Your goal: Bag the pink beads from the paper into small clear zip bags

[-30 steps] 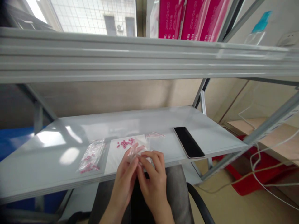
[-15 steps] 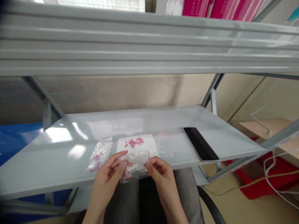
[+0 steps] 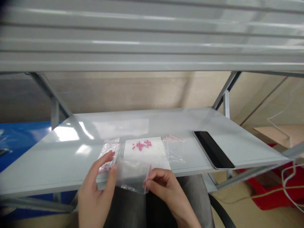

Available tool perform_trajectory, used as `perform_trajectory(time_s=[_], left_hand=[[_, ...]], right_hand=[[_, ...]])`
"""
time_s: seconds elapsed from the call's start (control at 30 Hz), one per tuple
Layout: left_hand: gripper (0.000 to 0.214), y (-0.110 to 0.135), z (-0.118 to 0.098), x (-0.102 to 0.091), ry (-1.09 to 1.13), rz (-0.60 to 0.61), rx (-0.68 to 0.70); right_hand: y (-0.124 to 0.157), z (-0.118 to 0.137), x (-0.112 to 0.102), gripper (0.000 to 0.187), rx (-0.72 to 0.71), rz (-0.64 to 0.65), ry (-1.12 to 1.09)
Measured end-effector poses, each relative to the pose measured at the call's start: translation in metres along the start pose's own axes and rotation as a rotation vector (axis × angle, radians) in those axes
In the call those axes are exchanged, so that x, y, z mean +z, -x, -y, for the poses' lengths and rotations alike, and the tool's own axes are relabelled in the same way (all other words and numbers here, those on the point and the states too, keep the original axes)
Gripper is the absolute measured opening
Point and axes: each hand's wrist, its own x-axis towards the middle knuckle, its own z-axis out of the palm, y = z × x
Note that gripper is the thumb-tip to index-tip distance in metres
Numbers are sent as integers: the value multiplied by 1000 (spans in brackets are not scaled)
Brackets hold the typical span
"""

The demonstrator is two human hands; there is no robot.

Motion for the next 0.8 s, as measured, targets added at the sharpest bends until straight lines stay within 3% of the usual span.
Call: perform_trajectory(time_s=[0.07,0.23,0.47,0.67,0.8], left_hand=[[23,9,-13,4,-5,-60,128],[7,27,-37,13,102,83,177],[29,18,-29,19,247,537,56],[39,14,-28,21,311,672,-90],[38,12,-24,10,345,761,-77]], right_hand=[[0,-1,3,19,-18,2,-16],[0,-2,11,27,-43,-14,-34],[7,6,23,30,-46,63,-10],[14,11,25,29,-58,15,285],[14,12,26,32,-48,67,193]])
